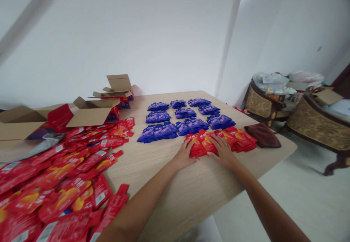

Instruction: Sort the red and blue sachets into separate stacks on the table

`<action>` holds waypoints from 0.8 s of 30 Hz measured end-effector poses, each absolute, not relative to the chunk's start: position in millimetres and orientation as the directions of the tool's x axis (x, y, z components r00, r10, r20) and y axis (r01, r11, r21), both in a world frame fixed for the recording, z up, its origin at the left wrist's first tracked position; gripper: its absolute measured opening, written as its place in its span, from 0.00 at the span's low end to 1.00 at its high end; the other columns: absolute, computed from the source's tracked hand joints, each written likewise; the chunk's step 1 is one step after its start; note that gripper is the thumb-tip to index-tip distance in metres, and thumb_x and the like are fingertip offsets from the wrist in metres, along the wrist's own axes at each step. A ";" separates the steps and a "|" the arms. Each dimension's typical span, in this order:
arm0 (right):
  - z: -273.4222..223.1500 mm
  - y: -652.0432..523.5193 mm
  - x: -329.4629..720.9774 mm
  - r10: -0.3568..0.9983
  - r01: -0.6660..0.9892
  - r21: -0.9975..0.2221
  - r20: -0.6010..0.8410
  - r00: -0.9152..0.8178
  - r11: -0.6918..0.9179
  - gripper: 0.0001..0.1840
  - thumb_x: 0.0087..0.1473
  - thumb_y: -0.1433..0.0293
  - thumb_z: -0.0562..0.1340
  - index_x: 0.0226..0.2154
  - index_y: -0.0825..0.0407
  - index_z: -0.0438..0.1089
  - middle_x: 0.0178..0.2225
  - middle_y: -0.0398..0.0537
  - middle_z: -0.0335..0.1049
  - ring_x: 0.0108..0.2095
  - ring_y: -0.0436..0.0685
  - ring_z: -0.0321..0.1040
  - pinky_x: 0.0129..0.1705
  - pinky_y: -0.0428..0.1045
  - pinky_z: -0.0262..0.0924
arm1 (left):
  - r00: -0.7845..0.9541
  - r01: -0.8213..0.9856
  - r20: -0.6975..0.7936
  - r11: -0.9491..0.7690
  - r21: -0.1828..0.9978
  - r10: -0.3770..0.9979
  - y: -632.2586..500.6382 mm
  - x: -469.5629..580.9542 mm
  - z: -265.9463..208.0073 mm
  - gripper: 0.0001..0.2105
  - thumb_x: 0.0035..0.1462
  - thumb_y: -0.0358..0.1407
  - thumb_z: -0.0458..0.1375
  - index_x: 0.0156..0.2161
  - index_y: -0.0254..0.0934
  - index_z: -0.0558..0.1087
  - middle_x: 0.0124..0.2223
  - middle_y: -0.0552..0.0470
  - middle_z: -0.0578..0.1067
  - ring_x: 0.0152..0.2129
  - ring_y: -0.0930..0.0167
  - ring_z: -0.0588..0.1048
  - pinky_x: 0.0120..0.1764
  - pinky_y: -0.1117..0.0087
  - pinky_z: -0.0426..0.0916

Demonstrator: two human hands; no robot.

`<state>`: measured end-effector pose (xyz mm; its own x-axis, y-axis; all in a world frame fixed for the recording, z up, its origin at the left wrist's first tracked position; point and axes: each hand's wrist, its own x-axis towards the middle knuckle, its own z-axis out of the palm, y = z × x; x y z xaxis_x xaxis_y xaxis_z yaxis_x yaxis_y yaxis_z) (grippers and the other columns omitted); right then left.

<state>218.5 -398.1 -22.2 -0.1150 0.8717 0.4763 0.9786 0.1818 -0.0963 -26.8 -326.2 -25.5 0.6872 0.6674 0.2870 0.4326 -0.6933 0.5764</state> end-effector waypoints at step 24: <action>-26.1 -401.9 221.1 0.891 0.983 -0.023 0.427 -0.154 0.181 0.39 0.52 0.50 0.56 0.62 0.45 0.49 0.63 0.54 0.52 0.62 0.65 0.47 0.58 0.62 0.46 | 0.676 0.416 0.387 -0.759 0.501 0.626 -337.6 -35.6 -20.7 0.33 0.47 0.47 0.63 0.58 0.42 0.61 0.60 0.42 0.58 0.58 0.59 0.57 0.58 0.52 0.55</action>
<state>221.1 -401.9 -26.1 -0.1545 0.8908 0.4273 0.9832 0.1813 -0.0225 -35.6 -337.6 -20.7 0.6765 0.6264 0.3872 0.4157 -0.7588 0.5014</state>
